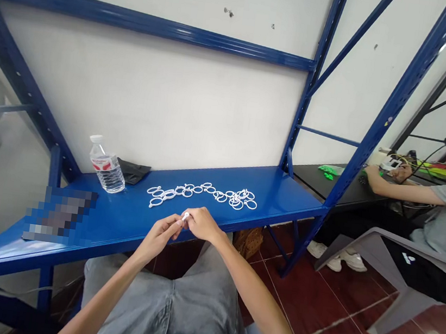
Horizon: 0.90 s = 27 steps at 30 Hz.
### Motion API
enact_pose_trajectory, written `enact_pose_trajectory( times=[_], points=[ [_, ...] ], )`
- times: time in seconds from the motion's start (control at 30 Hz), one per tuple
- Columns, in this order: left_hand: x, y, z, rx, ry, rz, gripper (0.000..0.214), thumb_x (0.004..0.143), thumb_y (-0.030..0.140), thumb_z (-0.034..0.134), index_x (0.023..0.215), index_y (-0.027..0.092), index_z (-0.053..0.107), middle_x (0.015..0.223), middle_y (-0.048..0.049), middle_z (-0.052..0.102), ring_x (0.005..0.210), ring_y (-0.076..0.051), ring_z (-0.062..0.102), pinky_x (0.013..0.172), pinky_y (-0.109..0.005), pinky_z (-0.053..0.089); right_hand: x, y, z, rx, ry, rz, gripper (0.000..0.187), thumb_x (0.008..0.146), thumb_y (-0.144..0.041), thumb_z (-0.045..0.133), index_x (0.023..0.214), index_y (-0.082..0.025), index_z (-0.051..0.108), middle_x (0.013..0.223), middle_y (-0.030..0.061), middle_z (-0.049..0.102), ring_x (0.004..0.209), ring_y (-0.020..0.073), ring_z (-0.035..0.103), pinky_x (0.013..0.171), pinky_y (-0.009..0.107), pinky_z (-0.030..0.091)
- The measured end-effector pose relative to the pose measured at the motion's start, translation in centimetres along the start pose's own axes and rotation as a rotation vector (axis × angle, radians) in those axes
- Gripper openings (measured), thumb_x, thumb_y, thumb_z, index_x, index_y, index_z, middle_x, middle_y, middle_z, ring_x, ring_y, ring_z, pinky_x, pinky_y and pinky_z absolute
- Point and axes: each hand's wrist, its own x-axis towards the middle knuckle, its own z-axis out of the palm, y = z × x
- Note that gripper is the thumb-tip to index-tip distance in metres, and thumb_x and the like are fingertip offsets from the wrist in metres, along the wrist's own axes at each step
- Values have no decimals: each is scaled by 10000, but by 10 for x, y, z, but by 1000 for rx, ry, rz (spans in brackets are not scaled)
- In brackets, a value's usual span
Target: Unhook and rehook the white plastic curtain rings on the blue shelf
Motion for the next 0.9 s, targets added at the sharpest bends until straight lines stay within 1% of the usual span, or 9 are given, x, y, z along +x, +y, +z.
enact_pose_trajectory(
  times=[0.17, 0.27, 0.37, 0.43, 0.47, 0.53, 0.63, 0.77, 0.9],
  points=[
    [2, -8, 4, -23, -14, 31, 417, 1035, 552, 511, 965, 186, 699, 839, -32, 642, 726, -149, 556, 658, -251, 462, 6, 7, 1, 211, -14, 190, 372, 1006, -194, 458, 730, -160, 705, 641, 5, 697, 547, 123, 642, 578, 203, 459],
    [3, -10, -4, 170, 14, 79, 412, 1052, 529, 481, 1170, 214, 719, 1042, -77, 712, 811, -181, 629, 708, -284, 508, 7, 12, -9, 167, 22, 245, 330, 994, -198, 495, 810, -156, 766, 664, 3, 722, 530, 117, 640, 591, 206, 475],
    [6, -18, -28, 533, 183, 135, 431, 1047, 493, 498, 1350, 242, 676, 1329, -115, 675, 994, -241, 671, 875, -365, 542, 4, 23, -33, -19, 137, 329, 282, 992, -219, 553, 877, -156, 804, 726, 31, 769, 591, 145, 684, 666, 240, 513],
    [8, -28, -52, 787, 308, 128, 447, 1042, 454, 484, 1381, 225, 665, 1387, -134, 651, 1148, -309, 642, 991, -441, 517, 0, 33, -54, -198, 259, 398, 258, 997, -232, 578, 928, -158, 815, 838, 71, 808, 735, 187, 745, 752, 268, 538],
    [9, -33, -65, 899, 347, 110, 455, 1038, 429, 474, 1389, 210, 662, 1399, -146, 642, 1215, -344, 615, 1036, -479, 495, -2, 38, -64, -287, 334, 437, 244, 996, -221, 583, 1024, -159, 818, 914, 88, 820, 823, 207, 762, 803, 280, 545],
    [12, -44, -88, 1065, 357, 45, 470, 1021, 393, 471, 1400, 187, 658, 1412, -164, 633, 1231, -377, 601, 1052, -517, 479, -8, 46, -83, -431, 429, 516, 304, 984, -191, 595, 1224, -151, 777, 1052, 116, 820, 991, 246, 763, 888, 304, 542],
    [18, -55, -108, 1173, 288, -21, 426, 1010, 371, 466, 1311, 187, 705, 1358, -161, 658, 1168, -373, 619, 1017, -505, 491, -16, 50, -101, -567, 466, 589, 512, 968, -144, 586, 1478, -160, 623, 1162, 136, 798, 1099, 283, 740, 918, 326, 535],
    [26, -56, -104, 1165, 286, 35, 344, 1025, 359, 434, 1092, 202, 733, 1232, -138, 681, 1097, -343, 619, 939, -454, 511, -16, 36, -98, -556, 449, 518, 483, 978, -146, 572, 1454, -195, 637, 1166, 107, 791, 1073, 268, 738, 887, 322, 537],
    [27, -50, -84, 1097, 216, 170, 347, 1058, 365, 405, 989, 205, 705, 1102, -122, 713, 989, -302, 645, 923, -439, 508, -7, 12, -61, -445, 259, 261, 382, 1010, -171, 534, 1344, -219, 715, 1167, 71, 784, 1058, 221, 730, 920, 314, 534]
  ],
)
